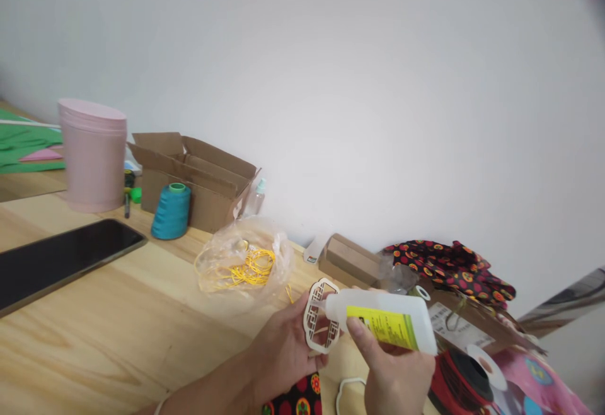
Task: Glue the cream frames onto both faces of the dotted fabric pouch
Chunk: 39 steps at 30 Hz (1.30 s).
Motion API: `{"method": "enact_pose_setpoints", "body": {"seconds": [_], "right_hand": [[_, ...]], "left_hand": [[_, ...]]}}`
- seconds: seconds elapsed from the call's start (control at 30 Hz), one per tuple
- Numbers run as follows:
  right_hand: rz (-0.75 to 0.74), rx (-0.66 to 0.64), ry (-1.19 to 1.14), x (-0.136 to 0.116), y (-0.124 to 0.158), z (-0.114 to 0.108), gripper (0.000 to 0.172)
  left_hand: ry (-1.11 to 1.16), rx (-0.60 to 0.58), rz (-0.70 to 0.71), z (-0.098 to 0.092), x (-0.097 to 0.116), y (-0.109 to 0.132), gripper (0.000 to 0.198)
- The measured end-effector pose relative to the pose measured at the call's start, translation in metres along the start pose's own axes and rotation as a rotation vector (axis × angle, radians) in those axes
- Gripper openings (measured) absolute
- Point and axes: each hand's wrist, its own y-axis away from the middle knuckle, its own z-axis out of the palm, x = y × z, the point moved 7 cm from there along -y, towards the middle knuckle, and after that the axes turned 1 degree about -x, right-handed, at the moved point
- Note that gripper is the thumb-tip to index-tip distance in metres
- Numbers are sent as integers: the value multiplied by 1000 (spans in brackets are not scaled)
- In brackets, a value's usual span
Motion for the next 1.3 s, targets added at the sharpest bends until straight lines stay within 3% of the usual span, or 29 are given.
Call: {"method": "enact_pose_setpoints", "body": {"seconds": [0.23, 0.47, 0.67, 0.93, 1.1, 1.3], "right_hand": [[14, -30, 14, 0, 0, 2, 40], [-36, 10, -12, 1, -3, -1, 51], [-56, -5, -49, 7, -8, -5, 49], [-45, -145, -39, 3, -5, 4, 39], [32, -130, -235, 15, -15, 1, 39], [105, 31, -540, 21, -45, -23, 34]], "left_hand": [[67, -18, -15, -1, -1, -2, 31], [34, -44, -13, 2, -3, 0, 29], [19, -25, -39, -1, -3, -1, 29], [71, -6, -19, -1, 0, 0, 29], [63, 7, -15, 2, 2, 2, 33], [101, -32, -9, 6, 5, 3, 44]]}}
